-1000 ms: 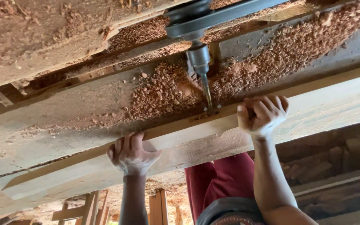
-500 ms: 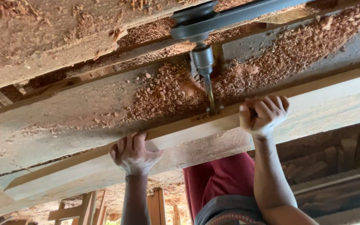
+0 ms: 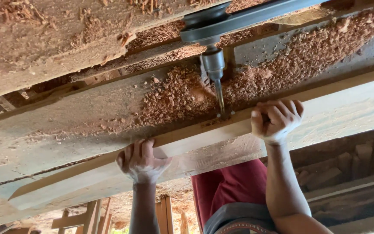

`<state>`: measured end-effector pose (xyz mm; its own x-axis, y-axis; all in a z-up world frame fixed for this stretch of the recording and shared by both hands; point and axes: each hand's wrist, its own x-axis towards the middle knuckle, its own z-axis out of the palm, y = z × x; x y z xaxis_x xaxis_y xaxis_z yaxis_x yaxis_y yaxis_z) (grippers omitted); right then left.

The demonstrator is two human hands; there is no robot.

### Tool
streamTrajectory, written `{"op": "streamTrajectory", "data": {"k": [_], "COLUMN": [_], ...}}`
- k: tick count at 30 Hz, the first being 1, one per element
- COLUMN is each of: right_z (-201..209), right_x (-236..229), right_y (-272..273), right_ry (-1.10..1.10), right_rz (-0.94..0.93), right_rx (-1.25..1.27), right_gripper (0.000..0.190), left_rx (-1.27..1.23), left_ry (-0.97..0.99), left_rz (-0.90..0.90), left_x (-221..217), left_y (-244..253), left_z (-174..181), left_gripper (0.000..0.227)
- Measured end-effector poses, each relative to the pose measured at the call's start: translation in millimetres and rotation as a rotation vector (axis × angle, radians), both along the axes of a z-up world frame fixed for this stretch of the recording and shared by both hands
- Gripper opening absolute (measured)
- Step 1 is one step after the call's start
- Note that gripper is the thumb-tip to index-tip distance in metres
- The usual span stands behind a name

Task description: The person drills mortise holes into a wooden plank using a mortising machine.

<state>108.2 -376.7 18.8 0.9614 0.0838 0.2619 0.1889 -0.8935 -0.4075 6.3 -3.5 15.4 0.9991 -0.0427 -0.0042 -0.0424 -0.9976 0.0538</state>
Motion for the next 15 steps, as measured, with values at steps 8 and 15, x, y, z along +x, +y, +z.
{"op": "streamTrajectory", "data": {"k": [8,15], "right_z": [11.8,13.3], "right_x": [7.0,8.7], "right_y": [5.5,7.2], "right_ry": [0.015,0.025], "right_rz": [-0.011,-0.017], "right_rx": [-0.002,0.018], "right_gripper": [0.037,0.032], "left_rx": [-0.027,-0.034], "left_ry": [0.005,0.049], "left_rz": [-0.012,0.022], "left_x": [4.7,10.4], "left_y": [-0.5,-2.1], "left_z": [4.1,10.4], "left_gripper": [0.066,0.052]}}
